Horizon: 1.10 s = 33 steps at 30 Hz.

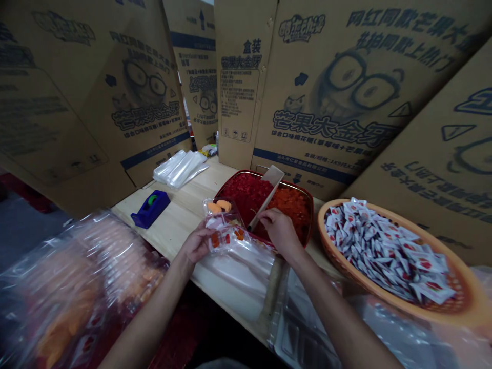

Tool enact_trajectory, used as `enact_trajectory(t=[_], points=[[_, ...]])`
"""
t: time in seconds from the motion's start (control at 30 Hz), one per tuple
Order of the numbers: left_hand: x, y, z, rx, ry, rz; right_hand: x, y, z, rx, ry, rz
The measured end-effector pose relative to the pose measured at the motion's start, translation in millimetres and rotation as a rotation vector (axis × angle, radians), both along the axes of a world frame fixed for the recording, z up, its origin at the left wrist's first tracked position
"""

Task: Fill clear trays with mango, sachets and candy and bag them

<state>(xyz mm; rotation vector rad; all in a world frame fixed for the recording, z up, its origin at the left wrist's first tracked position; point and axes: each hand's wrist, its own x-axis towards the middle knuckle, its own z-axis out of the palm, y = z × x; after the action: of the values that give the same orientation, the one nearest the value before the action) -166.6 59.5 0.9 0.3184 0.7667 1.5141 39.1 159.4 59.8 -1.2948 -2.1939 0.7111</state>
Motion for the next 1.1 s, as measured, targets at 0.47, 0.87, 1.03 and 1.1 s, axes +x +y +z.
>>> enact_trajectory(t=[0.47,0.87,1.03,1.1], points=[[2.5,-0.6,0.2,0.007,-0.047,0.008,-39.2,-25.8,-23.4,0.180,-0.172,0.231],[2.1,1.0,-4.2,0.027,-0.006,0.032,-76.4,-51.4,-22.9,0.158,-0.012,0.628],[2.3,-0.2,-4.9,0.022,-0.016,0.034,-78.0,-48.6,-28.1,0.218,-0.096,0.582],[2.0,-0.5,-5.5,0.023,-0.022,0.031,-77.2,-47.8,-26.8,0.215,-0.057,0.540]])
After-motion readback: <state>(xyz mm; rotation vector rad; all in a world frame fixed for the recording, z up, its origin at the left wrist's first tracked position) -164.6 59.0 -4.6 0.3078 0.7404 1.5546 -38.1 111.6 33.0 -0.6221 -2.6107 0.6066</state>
